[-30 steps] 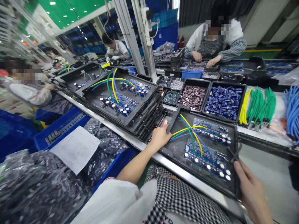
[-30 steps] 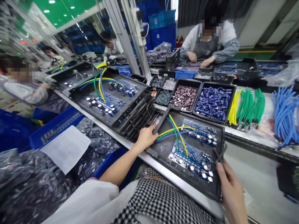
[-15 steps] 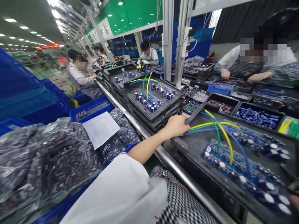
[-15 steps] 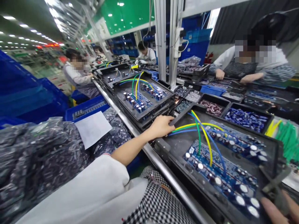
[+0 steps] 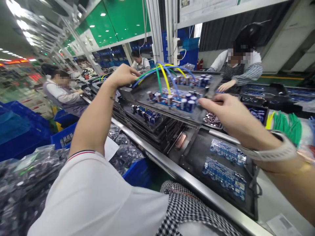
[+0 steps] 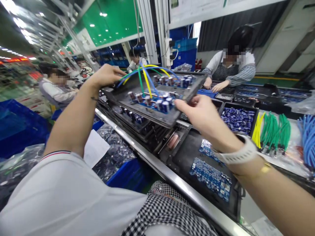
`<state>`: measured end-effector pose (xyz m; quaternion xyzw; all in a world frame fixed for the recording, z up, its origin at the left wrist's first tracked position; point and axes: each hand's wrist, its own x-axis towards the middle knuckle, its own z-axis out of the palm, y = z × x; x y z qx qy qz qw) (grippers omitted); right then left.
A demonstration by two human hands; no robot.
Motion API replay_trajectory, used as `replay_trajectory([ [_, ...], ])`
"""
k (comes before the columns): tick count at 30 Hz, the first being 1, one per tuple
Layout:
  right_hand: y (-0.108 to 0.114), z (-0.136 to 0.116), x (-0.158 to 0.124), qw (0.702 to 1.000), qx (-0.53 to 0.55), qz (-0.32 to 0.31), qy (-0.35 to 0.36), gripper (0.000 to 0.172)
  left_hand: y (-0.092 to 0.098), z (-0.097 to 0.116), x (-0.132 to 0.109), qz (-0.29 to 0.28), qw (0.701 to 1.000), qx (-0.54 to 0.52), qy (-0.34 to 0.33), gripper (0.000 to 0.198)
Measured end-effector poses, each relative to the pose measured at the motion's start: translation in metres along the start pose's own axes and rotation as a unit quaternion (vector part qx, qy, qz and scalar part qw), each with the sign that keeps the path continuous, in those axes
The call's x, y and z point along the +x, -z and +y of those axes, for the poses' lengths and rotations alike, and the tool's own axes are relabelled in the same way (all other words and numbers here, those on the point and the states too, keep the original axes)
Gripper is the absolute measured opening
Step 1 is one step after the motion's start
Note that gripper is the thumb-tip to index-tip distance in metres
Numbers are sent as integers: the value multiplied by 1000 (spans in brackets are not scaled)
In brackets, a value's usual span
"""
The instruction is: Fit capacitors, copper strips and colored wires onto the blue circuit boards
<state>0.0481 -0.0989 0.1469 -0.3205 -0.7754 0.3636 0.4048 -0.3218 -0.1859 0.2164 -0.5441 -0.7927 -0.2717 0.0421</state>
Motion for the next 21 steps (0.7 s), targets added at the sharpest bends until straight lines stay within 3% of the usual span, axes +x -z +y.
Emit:
replay_trajectory([
  [3,-61,6,19,988,130,-78,-5,27,22,-45,13,16,999,9,36,56],
  [6,-113,22,29,992,117,-42,-31,39,27,-80,23,21,998,15,53,69],
  [9,-149,31,31,995,76,-17,-57,49,23,-105,30,20,998,15,63,81],
  [13,-172,32,28,994,82,-46,-58,50,19,-130,36,21,996,18,82,87],
  [21,-183,36,26,988,101,-66,-99,50,18,-152,45,-1,992,63,110,90],
])
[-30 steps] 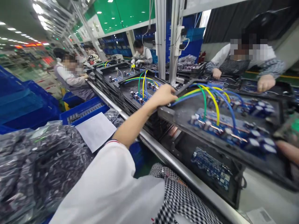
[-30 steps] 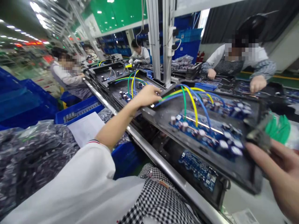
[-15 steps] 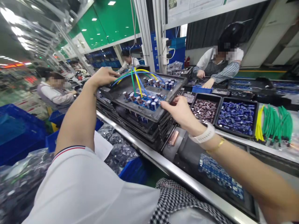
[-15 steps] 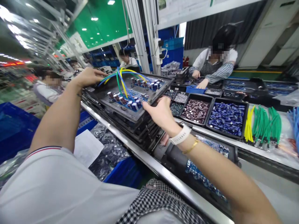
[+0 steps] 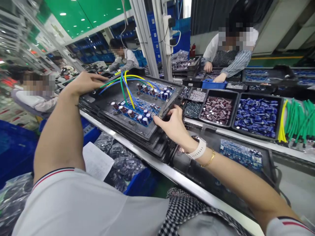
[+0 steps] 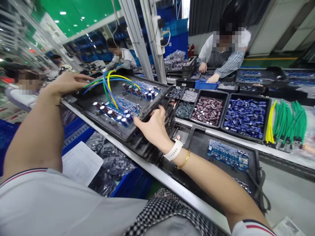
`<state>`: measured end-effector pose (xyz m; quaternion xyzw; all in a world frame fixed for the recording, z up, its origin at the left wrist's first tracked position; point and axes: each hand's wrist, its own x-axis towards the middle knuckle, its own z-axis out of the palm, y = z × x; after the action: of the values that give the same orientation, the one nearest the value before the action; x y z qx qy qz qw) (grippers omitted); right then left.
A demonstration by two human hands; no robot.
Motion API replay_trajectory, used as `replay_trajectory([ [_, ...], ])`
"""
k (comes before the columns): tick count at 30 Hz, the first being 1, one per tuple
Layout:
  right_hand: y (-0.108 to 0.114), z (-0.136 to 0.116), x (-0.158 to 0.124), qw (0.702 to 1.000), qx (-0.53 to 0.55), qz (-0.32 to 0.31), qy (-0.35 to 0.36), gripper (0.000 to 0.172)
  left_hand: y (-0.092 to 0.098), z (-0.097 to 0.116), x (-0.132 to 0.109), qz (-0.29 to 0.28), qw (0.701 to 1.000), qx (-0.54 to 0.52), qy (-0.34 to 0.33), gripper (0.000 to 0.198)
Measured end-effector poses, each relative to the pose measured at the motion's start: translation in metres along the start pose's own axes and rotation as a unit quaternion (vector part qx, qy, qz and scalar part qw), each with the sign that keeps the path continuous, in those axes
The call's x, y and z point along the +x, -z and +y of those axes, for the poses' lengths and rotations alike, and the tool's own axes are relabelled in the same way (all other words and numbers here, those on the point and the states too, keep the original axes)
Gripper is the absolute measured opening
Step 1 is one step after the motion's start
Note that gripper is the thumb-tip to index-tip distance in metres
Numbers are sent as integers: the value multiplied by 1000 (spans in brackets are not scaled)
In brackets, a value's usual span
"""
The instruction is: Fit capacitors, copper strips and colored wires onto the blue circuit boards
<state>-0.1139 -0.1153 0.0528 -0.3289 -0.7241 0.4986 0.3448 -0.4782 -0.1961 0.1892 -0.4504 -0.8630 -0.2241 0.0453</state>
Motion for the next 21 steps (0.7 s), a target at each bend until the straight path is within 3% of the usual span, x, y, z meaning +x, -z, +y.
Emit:
replay_trajectory([
  [7,-10,16,-5,1000,-24,-12,-8,51,1,-9,10,-38,999,16,-8,101],
  [15,-6,26,-5,999,-33,-36,0,61,0,-29,31,-35,997,70,2,82],
  [21,-3,31,-6,998,-44,-54,5,68,3,-20,25,-37,998,53,15,63],
])
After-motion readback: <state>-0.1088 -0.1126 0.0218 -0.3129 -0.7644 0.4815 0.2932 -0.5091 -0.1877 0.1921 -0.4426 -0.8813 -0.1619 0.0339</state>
